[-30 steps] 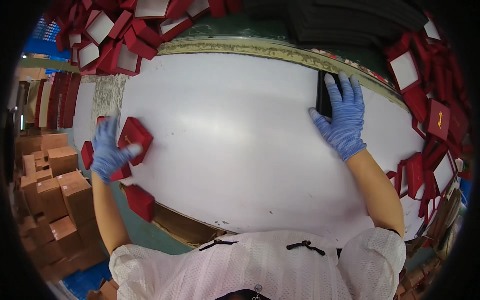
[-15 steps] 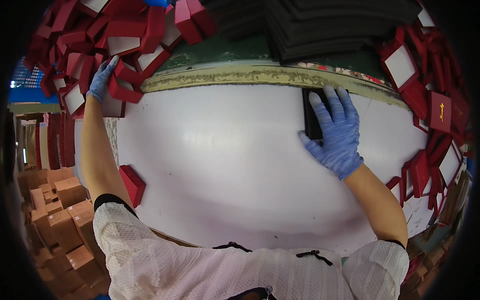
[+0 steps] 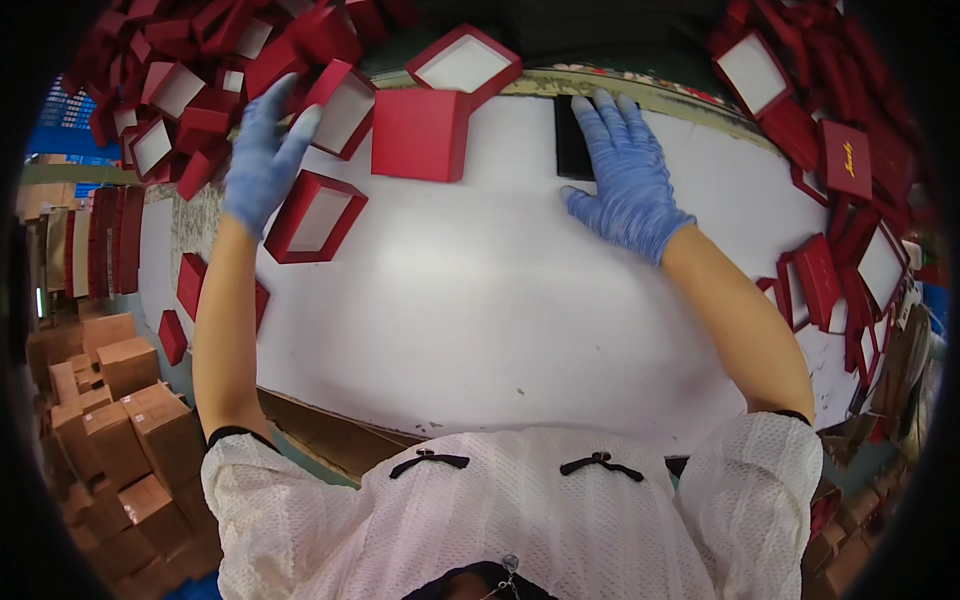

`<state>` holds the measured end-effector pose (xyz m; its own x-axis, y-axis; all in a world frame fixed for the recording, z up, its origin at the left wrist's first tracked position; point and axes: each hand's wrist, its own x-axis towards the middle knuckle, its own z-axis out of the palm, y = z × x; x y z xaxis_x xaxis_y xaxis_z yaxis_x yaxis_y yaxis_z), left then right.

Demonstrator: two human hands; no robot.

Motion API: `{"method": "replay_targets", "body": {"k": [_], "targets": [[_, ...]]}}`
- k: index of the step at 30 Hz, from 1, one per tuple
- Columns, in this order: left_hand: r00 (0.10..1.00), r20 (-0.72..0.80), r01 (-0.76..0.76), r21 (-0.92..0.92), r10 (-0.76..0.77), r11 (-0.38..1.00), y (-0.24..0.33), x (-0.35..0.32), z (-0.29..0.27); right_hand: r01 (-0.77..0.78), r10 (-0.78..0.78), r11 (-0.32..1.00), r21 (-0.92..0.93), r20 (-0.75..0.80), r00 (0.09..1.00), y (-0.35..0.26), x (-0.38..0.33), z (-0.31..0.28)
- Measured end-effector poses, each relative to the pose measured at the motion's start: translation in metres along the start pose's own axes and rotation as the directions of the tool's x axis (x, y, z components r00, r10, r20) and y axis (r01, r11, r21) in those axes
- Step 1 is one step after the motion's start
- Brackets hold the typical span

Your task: Packaging red jewelry boxes by inserting foam pads and closing the lids.

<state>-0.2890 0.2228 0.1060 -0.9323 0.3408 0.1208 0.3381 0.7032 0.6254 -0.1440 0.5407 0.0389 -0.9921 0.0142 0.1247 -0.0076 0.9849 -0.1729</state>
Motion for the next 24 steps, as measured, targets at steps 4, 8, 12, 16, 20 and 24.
{"method": "replay_targets", "body": {"k": [4,8,12,16,20,24], "targets": [[0.902,0.123,-0.423,0.441,0.414,0.792,0.011,-0.087,-0.016,0.011,-0.031,0.982,0.190,0.098,0.995,0.018,-0.019,-0.009],[0.983,0.127,-0.185,0.575,0.136,0.797,-0.019,-0.120,-0.012,0.174,-0.171,0.984,0.044,-0.070,0.983,0.009,-0.025,-0.005],[0.980,0.152,-0.175,0.361,0.127,0.916,0.007,-0.147,0.005,0.298,-0.255,0.955,0.015,-0.473,0.843,0.020,-0.025,-0.032],[0.879,0.444,-0.315,0.270,0.172,0.910,0.066,-0.188,0.077,0.399,-0.395,0.916,0.049,-0.077,0.915,-0.049,-0.072,-0.066],[0.925,0.257,-0.275,-0.054,0.280,0.960,0.059,-0.202,0.119,0.626,-0.625,0.777,-0.066,-0.203,0.754,-0.054,-0.130,-0.040],[0.877,0.117,-0.443,-0.180,0.466,0.879,0.069,-0.203,0.135,0.617,-0.651,0.758,0.212,0.186,0.736,-0.072,-0.134,-0.039]]}}
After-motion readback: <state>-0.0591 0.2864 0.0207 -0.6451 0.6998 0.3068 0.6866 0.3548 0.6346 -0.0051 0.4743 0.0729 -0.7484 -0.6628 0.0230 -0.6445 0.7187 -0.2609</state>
